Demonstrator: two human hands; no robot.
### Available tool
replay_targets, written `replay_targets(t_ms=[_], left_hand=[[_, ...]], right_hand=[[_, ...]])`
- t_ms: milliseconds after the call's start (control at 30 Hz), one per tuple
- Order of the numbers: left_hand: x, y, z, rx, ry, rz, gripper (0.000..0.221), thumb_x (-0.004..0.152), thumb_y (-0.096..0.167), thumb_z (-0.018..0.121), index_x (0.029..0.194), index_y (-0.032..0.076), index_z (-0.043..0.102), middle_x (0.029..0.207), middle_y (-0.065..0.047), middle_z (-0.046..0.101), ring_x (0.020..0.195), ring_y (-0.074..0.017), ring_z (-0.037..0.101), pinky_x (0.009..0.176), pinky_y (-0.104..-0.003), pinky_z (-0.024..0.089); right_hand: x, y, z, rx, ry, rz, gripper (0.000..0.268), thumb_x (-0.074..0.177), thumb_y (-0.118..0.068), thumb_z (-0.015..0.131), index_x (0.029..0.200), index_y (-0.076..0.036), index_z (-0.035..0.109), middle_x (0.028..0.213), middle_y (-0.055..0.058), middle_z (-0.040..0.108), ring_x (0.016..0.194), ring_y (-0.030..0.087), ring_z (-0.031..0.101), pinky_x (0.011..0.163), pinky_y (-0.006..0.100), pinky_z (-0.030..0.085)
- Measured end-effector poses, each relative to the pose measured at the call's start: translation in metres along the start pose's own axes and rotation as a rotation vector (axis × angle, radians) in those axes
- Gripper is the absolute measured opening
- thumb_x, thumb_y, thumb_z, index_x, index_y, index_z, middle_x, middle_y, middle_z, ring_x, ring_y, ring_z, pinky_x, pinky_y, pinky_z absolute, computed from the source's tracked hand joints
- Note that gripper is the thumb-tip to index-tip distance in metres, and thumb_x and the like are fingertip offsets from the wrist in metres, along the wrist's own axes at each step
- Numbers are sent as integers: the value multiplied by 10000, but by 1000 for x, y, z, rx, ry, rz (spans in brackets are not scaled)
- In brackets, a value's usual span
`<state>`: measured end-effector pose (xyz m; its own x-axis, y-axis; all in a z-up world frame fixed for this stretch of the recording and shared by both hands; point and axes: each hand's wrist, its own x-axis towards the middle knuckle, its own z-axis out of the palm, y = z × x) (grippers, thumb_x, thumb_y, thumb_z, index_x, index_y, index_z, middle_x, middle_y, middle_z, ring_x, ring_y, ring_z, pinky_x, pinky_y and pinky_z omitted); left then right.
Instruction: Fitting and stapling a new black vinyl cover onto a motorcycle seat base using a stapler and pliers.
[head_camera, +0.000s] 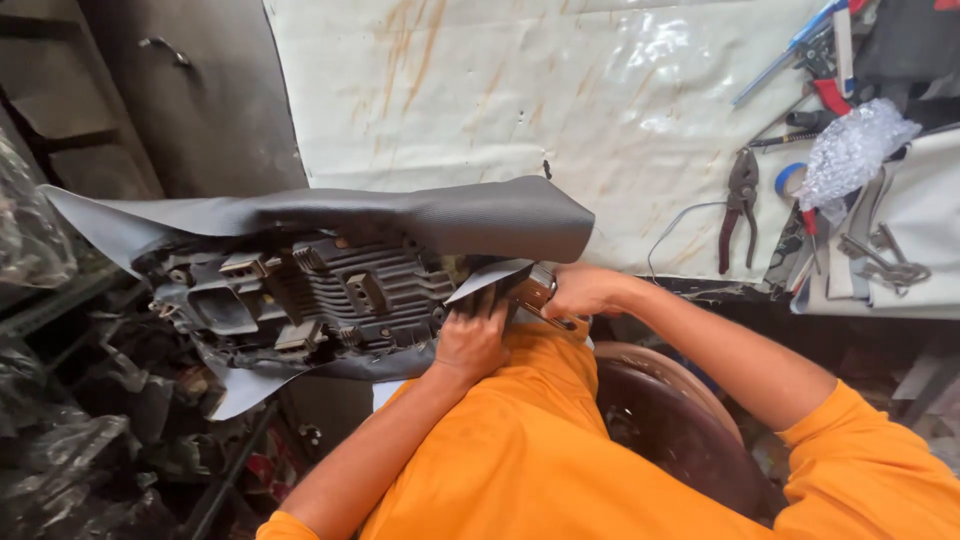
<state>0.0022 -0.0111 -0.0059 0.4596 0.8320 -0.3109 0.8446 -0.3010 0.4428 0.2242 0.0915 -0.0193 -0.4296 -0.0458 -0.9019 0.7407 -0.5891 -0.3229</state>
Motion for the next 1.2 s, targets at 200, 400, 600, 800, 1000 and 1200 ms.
replay_targets(t_ms=[200, 400, 600, 800, 1000, 1200], left_hand=[[2, 2, 3, -18, 28, -38, 510, 677, 167, 678, 1172, 51, 729, 1290, -180, 673, 1020, -338, 683, 888, -402, 525], [-4, -2, 18, -15, 83, -58, 506, 726, 170, 672, 1212, 45, 736, 1147, -118, 713, 1038, -310, 685, 934, -397, 527], [14, 0, -11, -153, -5, -60, 551, 643, 287, 742, 1158, 90, 731, 1155, -136, 708, 1061, -372, 671, 924, -468, 508], [11, -7, -12, -53, -46, -59, 582, 570, 218, 749, 1137, 92, 713, 1304, -161, 676, 1154, -356, 651, 971, -449, 500], [25, -6, -45, -66, -251, -101, 619, 632, 226, 725, 1223, 65, 642, 1082, -205, 732, 991, -340, 711, 907, -411, 546], [11, -29, -82, -313, -342, -132, 801, 732, 415, 818, 1385, 27, 565, 854, -235, 728, 823, -376, 706, 778, -462, 556]], right_hand=[[25, 8, 8, -324, 171, -97, 534, 718, -304, 799, 1125, 27, 697, 1048, 239, 701, 1005, 354, 679, 859, 417, 531], [10, -14, 23, -70, 349, -220, 457, 719, -245, 730, 1145, -83, 702, 1072, 180, 739, 1013, 350, 691, 849, 434, 540], [4, -3, 39, -83, 598, -185, 381, 761, -267, 767, 1085, -70, 727, 991, 208, 716, 942, 410, 674, 796, 454, 537], [-31, 18, 17, 29, 135, -136, 266, 733, -197, 735, 941, -36, 690, 825, 114, 722, 766, 273, 690, 659, 395, 533], [-42, 12, 23, 241, -60, -141, 191, 710, -109, 705, 881, -27, 680, 770, 76, 682, 674, 195, 613, 512, 388, 422], [-1, 27, 36, -23, -8, -357, 237, 705, -172, 738, 885, -19, 722, 797, 85, 745, 748, 220, 668, 696, 376, 522]])
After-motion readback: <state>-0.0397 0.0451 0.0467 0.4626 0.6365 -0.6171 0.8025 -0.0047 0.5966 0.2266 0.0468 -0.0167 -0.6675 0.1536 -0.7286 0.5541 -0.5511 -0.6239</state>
